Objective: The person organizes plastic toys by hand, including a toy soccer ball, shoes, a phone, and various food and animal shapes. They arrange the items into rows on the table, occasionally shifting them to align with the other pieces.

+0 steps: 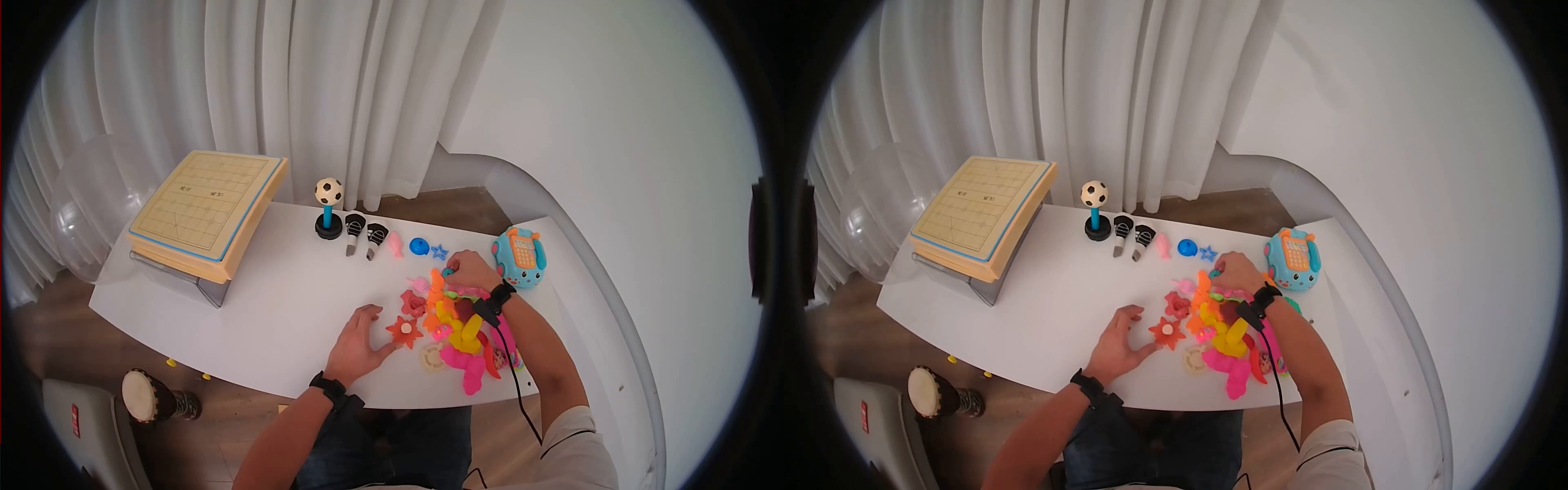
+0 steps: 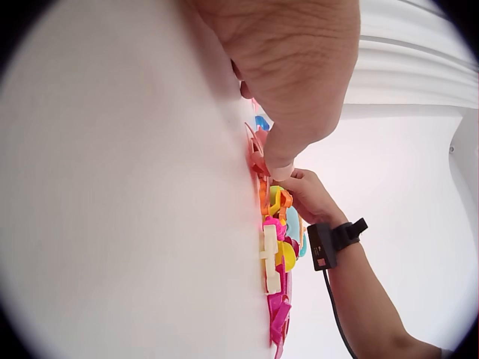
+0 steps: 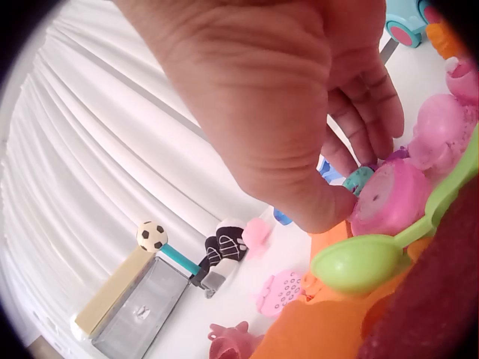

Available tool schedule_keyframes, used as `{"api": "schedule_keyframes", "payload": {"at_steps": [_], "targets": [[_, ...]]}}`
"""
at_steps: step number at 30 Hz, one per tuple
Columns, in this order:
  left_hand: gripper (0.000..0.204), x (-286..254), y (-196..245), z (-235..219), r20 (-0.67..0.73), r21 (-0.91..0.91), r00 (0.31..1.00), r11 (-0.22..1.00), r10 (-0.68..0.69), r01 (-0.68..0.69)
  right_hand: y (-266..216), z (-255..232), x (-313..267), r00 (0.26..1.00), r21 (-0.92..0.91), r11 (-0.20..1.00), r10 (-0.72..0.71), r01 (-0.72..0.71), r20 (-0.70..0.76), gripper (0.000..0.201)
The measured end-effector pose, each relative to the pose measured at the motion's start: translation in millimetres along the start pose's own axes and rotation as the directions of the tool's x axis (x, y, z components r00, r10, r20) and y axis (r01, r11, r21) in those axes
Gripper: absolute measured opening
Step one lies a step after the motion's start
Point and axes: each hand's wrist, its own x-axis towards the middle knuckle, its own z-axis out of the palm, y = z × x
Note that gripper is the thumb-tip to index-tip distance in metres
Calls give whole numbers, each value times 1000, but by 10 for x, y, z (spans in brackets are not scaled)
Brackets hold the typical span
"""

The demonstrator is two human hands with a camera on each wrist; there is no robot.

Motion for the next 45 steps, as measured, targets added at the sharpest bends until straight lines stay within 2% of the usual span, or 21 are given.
{"api": "schedule_keyframes", "payload": {"at_steps": [2,4,5,7,8,9,11,14,18,20,21,23,24,26,30,32,33,35,39,43,45], "targets": [[73,0,-27,11,-8,-9,1000,1000,9,-9,74,25,53,1000,-41,999,-11,10,-28,44],[74,-8,-50,18,-16,-16,1000,1000,13,-13,263,6,146,965,186,977,143,-103,-219,40],[74,-9,-52,25,-19,-14,1000,1000,16,-16,286,-46,194,966,188,977,141,-101,-215,40],[74,-10,-40,31,-16,-11,1000,1000,19,-20,363,-142,300,894,399,871,394,-288,-215,37],[74,-5,-22,19,-11,-10,1000,1000,15,-15,379,-119,336,873,388,883,390,-264,-294,37],[74,1,-12,8,-8,-7,1000,1000,11,-11,395,-103,373,871,391,882,391,-263,-296,37],[74,-1,-34,21,-8,-4,1000,1000,11,-11,437,-59,471,865,307,882,438,-359,-246,37],[75,-3,-37,26,-11,-1,1000,1000,4,-4,438,60,478,897,206,922,372,-327,-240,40],[75,-6,-56,34,-15,2,1000,1000,11,-11,430,48,499,892,156,910,409,-383,-194,43],[75,-3,-33,18,-7,3,1000,1000,3,-3,471,80,482,904,167,978,184,-127,-385,51],[74,1,-23,17,0,7,1000,1000,-3,3,496,97,444,904,164,978,186,-132,-385,51],[74,3,-23,19,-1,2,1000,1000,1,-1,306,72,351,930,79,983,-128,164,-344,62],[74,1,-22,16,-2,4,1000,1000,4,-4,239,68,347,930,79,983,-127,163,-344,62],[74,-3,-14,18,0,-1,1000,1000,-1,1,217,98,360,979,173,977,-88,121,-184,68],[74,-8,-59,35,-12,-10,1000,1000,15,-15,243,178,475,986,175,981,-61,88,-157,65],[74,-4,-59,33,-16,-9,1000,1000,16,-16,257,183,498,989,250,968,2,35,-146,63],[74,-6,-61,38,-15,-11,1000,1000,19,-19,273,191,500,990,251,967,2,35,-144,63],[74,-6,-38,27,-9,-9,1000,1000,6,-6,271,169,478,967,155,983,-58,99,-249,59],[74,-8,-59,27,-16,-16,1000,1000,13,-13,304,-88,321,946,147,977,-103,154,-309,57],[74,1,-49,40,-16,-3,1000,1000,22,-22,501,-119,248,974,149,986,-42,76,-220,53],[73,-2,-32,26,-10,-3,1000,1000,-4,4,390,-112,193,985,175,979,126,-105,-115,48]]}}
